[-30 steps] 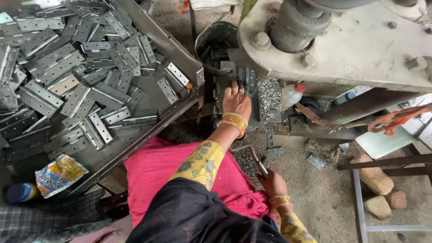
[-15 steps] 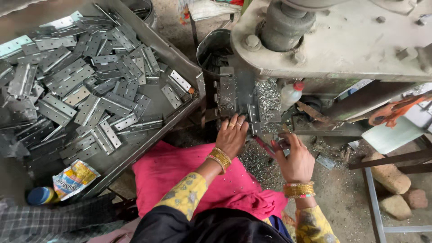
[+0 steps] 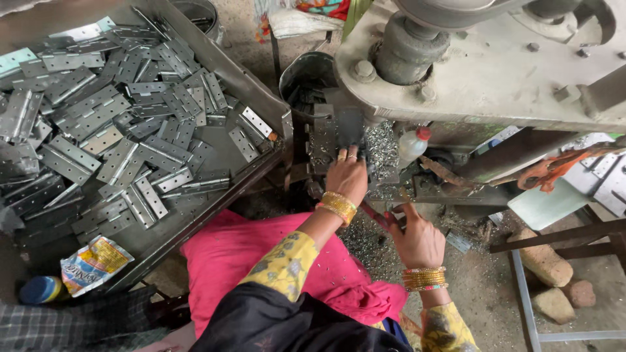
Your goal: The person repeatedly picks up small metal brackets from a bin, places them on a grinding machine, and operates the machine to grind the edges. After each cycle, the person removes the processed part and returns it to the bin.
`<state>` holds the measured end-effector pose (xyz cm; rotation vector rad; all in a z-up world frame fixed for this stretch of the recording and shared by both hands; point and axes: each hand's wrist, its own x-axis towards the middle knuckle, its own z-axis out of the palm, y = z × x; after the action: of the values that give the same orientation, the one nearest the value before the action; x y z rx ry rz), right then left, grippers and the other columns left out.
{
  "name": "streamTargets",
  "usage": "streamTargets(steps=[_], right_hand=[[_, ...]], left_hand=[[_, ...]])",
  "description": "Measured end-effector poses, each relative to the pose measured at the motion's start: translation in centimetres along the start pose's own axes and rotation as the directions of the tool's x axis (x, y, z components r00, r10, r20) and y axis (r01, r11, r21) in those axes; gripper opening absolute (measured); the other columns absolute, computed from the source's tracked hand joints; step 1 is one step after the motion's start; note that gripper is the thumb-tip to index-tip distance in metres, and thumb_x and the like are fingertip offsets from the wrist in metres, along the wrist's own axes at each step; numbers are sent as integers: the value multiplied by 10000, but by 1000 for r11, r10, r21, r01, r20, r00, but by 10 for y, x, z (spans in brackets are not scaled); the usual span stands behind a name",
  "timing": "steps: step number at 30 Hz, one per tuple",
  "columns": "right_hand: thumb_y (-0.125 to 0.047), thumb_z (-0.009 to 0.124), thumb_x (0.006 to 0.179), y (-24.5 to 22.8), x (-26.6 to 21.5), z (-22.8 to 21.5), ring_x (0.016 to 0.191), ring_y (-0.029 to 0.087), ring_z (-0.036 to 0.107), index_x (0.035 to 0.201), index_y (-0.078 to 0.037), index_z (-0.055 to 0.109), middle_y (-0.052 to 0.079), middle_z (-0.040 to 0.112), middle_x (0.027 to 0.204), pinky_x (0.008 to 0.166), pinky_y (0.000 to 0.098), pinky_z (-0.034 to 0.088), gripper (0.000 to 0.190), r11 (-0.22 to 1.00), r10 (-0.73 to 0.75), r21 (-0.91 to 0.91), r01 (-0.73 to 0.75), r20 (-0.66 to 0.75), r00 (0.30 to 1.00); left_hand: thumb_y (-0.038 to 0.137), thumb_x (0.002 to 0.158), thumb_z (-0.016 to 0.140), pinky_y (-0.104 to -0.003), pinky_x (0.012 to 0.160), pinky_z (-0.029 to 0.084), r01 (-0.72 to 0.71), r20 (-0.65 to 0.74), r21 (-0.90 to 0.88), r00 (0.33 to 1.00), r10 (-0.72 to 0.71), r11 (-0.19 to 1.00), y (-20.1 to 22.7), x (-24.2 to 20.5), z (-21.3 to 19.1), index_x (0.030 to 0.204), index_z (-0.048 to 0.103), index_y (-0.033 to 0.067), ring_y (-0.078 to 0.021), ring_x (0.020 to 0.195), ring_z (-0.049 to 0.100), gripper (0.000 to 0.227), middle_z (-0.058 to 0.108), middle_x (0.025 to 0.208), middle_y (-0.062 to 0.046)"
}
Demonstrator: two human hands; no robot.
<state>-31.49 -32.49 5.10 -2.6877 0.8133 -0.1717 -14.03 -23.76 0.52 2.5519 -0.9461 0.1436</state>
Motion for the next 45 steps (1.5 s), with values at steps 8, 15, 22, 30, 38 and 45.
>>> streamTargets(steps=[8,15,22,30,38,45], right_hand=[[-438,619,942,9,10,14,720,383,742,1165,-188,642,152,751,780,633,512,547,336,996,-10,-87,24,153,988],[-577,445,970,101,-10,142,836,414,731,1038,-162,739,191,761,864,749,509,543,514,986,158,0,-166,302,940],[-712,308,986,140,-5,186,941,426,713,890,-118,824,244,757,892,887,488,525,793,961,200,62,-271,524,828],[-667,366,985,129,-14,181,822,407,739,1000,-128,763,213,747,848,748,510,573,670,984,168,5,-178,298,940],[-600,297,1020,141,3,163,808,368,766,1007,-146,746,196,761,845,770,494,582,639,975,214,-33,-220,422,881],[-650,423,985,126,-11,190,842,400,740,892,-77,776,223,757,850,820,481,563,679,968,196,61,-243,419,887]], left_hand=[[131,886,622,-446,1064,339,-55,186,277,982,3,959,-11,-20,-3,927,805,87,-309,1452,425,192,639,1370,-153],[160,913,594,-432,1056,325,15,96,304,994,-46,953,-5,-3,0,964,805,66,-281,1398,439,236,643,1364,-166],[148,924,540,-548,1175,215,-7,132,185,991,-17,983,-13,-14,-3,1087,764,42,-312,1451,387,296,569,1447,-167],[160,973,489,-562,1213,195,22,27,258,999,-30,966,-14,3,15,1167,741,3,-310,1438,423,354,586,1445,-172],[125,962,487,-564,1254,102,29,298,291,947,-119,956,-16,19,-7,1070,775,96,-291,1507,346,309,489,1534,-133],[156,973,483,-583,1214,131,33,84,328,994,-64,944,-11,17,-4,1234,704,35,-300,1457,390,362,541,1490,-148]])
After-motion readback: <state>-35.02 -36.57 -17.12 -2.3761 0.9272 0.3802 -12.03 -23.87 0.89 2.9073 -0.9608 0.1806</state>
